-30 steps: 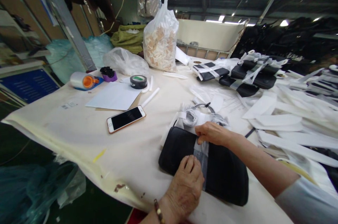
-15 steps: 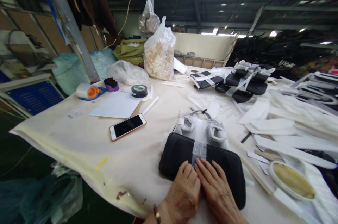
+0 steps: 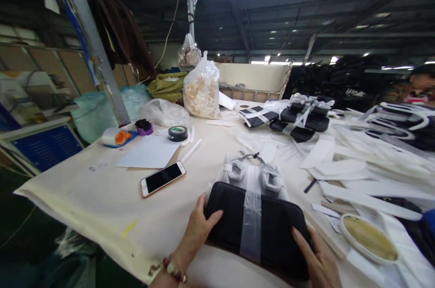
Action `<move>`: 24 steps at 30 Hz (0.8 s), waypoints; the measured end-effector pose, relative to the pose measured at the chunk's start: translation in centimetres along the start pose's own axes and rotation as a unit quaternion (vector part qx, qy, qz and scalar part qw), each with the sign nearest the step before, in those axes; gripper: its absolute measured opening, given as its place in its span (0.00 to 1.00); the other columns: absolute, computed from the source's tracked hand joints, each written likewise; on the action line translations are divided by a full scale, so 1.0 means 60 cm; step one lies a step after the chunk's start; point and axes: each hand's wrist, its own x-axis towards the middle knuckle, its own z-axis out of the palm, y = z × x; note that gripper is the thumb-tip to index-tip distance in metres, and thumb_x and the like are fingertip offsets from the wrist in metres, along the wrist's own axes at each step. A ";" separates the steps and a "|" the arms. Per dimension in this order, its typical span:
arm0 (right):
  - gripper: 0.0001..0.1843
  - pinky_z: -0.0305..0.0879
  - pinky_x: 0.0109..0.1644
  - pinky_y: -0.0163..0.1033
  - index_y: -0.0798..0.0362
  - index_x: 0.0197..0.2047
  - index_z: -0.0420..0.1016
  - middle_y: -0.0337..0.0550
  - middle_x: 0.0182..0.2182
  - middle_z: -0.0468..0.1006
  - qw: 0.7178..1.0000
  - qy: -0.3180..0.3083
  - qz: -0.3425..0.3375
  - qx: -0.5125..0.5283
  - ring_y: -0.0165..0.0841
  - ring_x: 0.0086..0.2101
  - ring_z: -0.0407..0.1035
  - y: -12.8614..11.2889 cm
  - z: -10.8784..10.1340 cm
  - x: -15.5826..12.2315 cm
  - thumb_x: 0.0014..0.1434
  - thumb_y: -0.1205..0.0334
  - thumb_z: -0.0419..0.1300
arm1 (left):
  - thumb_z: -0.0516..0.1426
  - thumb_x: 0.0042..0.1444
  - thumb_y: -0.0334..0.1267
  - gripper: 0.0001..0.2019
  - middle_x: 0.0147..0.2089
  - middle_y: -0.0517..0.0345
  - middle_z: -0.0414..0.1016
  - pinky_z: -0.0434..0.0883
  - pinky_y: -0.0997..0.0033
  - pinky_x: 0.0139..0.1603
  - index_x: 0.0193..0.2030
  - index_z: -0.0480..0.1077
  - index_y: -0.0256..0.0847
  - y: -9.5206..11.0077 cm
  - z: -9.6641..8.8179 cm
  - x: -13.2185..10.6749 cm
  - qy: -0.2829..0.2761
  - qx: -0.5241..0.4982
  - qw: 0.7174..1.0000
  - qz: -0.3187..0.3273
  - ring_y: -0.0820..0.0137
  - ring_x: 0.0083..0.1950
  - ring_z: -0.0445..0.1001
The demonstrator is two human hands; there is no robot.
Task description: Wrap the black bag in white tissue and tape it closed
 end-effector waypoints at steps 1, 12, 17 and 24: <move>0.41 0.50 0.63 0.50 0.52 0.56 0.63 0.48 0.55 0.68 1.000 -0.002 -0.003 0.010 0.46 0.57 0.58 -0.001 0.004 -0.004 0.47 0.31 0.52 | 0.59 0.41 0.53 0.37 0.53 0.37 0.69 0.62 0.49 0.60 0.55 0.60 0.30 -0.002 0.004 -0.002 0.005 0.000 1.000 0.000 0.50 0.58 0.66; 0.38 0.65 0.55 0.49 0.47 0.65 0.47 0.54 0.60 0.62 0.963 -0.036 -0.067 0.259 0.42 0.57 0.61 0.058 -0.023 -0.024 0.57 0.46 0.57 | 0.58 0.46 0.59 0.36 0.49 0.42 0.73 0.71 0.49 0.50 0.55 0.62 0.35 -0.022 -0.024 -0.015 0.077 0.124 0.986 0.075 0.50 0.49 0.73; 0.18 0.70 0.50 0.40 0.50 0.49 0.71 0.48 0.45 0.77 0.972 -0.037 -0.071 0.221 0.39 0.46 0.72 0.086 -0.030 -0.050 0.58 0.51 0.58 | 0.50 0.59 0.49 0.26 0.60 0.31 0.61 0.60 0.37 0.57 0.58 0.60 0.31 0.041 0.005 -0.011 0.178 0.338 0.833 0.400 0.43 0.62 0.58; 0.10 0.68 0.43 0.29 0.49 0.34 0.76 0.40 0.36 0.77 0.976 -0.021 -0.172 0.134 0.32 0.39 0.72 0.036 -0.028 -0.040 0.60 0.56 0.55 | 0.46 0.64 0.36 0.13 0.46 0.47 0.74 0.66 0.57 0.52 0.51 0.65 0.34 0.114 0.102 0.025 0.026 0.362 0.743 0.562 0.59 0.51 0.69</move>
